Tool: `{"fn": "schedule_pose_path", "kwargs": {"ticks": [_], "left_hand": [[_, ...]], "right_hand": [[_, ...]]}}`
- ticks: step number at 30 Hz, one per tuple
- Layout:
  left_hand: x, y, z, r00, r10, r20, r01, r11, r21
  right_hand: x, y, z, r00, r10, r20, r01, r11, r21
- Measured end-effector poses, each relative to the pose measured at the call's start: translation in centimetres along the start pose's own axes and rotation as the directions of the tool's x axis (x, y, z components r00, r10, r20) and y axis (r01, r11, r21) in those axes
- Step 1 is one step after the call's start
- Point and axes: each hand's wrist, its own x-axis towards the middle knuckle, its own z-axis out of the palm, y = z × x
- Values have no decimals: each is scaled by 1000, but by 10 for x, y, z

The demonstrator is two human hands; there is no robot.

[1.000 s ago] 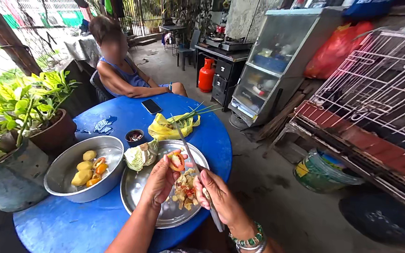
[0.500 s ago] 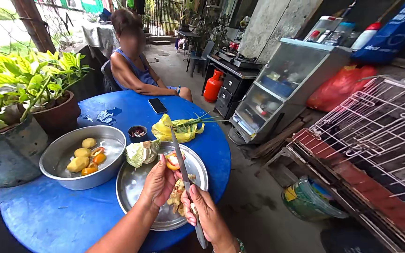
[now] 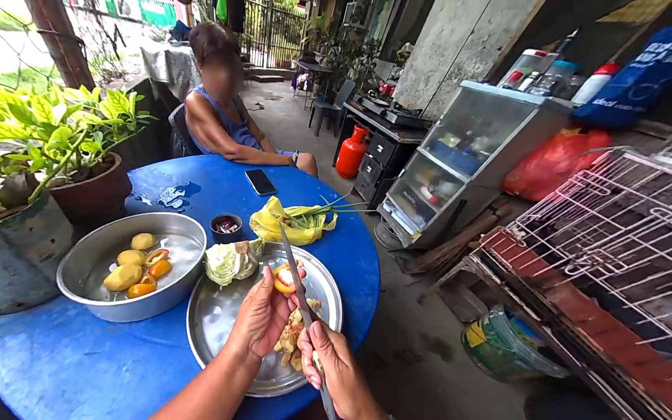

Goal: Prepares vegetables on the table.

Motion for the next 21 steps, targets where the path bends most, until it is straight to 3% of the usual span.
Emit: {"fn": "schedule_pose_path", "kwargs": {"ticks": [21], "left_hand": [[-5, -1, 6, 1000, 18, 10, -18, 1000, 4]], "right_hand": [[2, 6, 3, 998, -36, -60, 26, 986, -163]]}}
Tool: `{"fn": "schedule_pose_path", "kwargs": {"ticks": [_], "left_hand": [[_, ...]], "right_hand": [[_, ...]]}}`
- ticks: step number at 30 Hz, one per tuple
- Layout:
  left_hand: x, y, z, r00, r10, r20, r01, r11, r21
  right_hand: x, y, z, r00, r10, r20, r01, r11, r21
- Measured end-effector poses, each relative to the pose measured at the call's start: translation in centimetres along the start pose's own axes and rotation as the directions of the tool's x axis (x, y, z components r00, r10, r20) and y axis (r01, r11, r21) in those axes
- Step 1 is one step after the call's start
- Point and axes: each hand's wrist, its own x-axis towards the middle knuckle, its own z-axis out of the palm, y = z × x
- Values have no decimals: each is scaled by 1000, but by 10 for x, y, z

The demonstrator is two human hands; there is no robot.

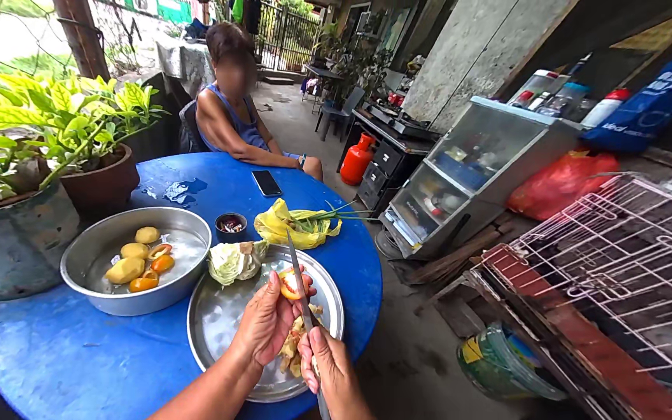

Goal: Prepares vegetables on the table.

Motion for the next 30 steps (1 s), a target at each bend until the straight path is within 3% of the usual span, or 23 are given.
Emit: {"fn": "schedule_pose_path", "kwargs": {"ticks": [4, 13, 18, 21, 23, 30], "left_hand": [[-3, -3, 2, 999, -20, -38, 21, 999, 40], [-5, -7, 1, 1000, 8, 14, -10, 995, 97], [-3, -5, -1, 994, 23, 109, -51, 963, 263], [-1, -5, -8, 992, 102, 75, -125, 874, 469], [-2, -11, -11, 978, 207, -32, -161, 838, 521], [-4, -16, -8, 944, 265, -197, -151, 877, 457]], "right_hand": [[5, 4, 0, 999, -40, -2, 40, 999, -1], [13, 8, 3, 995, -87, -38, 84, 994, -67], [13, 0, 5, 993, -75, -87, 57, 980, -190], [20, 2, 2, 963, -260, -64, 198, 853, -482], [21, 0, 3, 947, -322, -7, 241, 723, -647], [18, -3, 5, 957, -280, 71, 226, 572, -789]]}}
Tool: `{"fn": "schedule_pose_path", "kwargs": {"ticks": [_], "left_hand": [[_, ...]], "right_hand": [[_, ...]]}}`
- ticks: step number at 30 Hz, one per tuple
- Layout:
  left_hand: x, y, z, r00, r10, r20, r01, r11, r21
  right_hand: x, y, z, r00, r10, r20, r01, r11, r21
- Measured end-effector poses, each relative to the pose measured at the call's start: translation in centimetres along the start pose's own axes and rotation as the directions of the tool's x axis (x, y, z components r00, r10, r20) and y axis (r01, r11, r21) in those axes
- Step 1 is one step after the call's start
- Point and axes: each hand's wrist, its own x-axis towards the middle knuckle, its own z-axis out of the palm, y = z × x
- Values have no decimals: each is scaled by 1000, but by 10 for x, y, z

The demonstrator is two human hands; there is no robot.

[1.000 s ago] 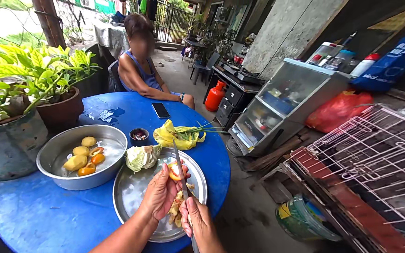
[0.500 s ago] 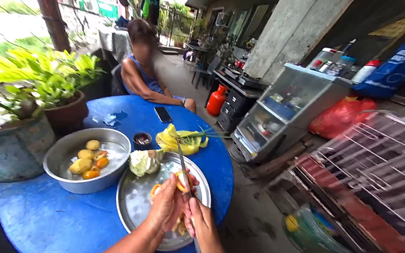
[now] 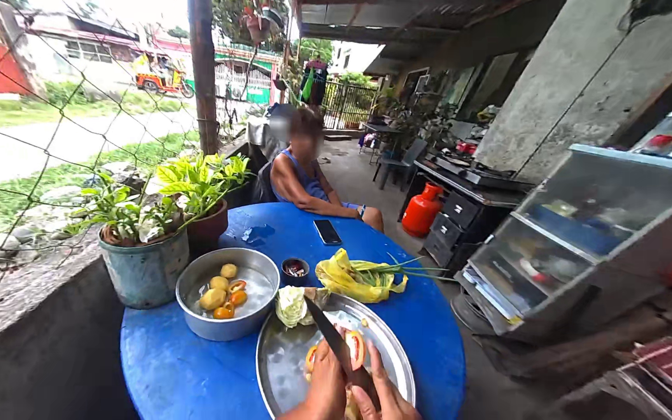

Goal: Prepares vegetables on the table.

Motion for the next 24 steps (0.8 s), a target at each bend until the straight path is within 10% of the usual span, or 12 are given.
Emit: {"fn": "schedule_pose_path", "kwargs": {"ticks": [24], "left_hand": [[0, 12, 4, 1000, -5, 1, 5, 994, 111]], "right_hand": [[-13, 14, -14, 986, -48, -162, 23, 988, -154]]}}
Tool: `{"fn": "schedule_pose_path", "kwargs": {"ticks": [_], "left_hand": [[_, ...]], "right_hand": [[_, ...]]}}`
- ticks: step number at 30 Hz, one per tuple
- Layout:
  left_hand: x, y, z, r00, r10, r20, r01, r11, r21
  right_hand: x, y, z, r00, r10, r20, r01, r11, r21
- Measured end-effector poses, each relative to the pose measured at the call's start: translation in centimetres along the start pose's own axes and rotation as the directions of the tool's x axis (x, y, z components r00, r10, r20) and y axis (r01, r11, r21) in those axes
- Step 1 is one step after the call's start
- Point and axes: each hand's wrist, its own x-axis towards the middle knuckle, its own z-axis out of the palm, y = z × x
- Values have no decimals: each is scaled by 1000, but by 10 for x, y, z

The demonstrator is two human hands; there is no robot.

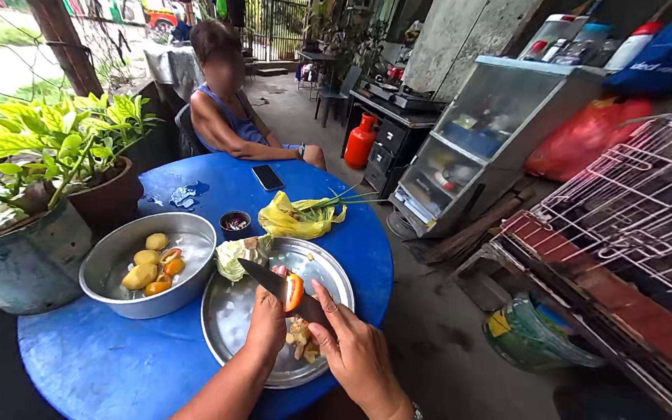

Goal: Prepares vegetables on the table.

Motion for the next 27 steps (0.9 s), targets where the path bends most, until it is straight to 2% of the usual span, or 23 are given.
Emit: {"fn": "schedule_pose_path", "kwargs": {"ticks": [4, 8, 12, 16, 21, 27], "left_hand": [[-1, -1, 1, 999, -42, -1, 42, 998, -46], [-10, -13, 0, 993, -56, 106, 60, 997, -40], [-5, -7, 2, 994, -71, 84, 75, 996, -48], [-7, -9, 0, 963, -106, 246, 142, 981, -133], [-2, -5, 1, 976, -149, 161, 150, 989, 3], [3, -2, -3, 959, -203, 199, 203, 979, 22]], "right_hand": [[0, 2, -1, 1000, -1, -2, 1, 999, -51], [11, -1, 3, 1000, 12, -23, -13, 999, -33], [20, 5, 2, 999, 30, -26, -31, 997, -73], [26, 2, 3, 999, 42, 32, -36, 985, -170], [28, -2, 7, 999, 35, 4, -32, 959, -283], [30, 8, 0, 992, 94, -79, -117, 924, -363]]}}
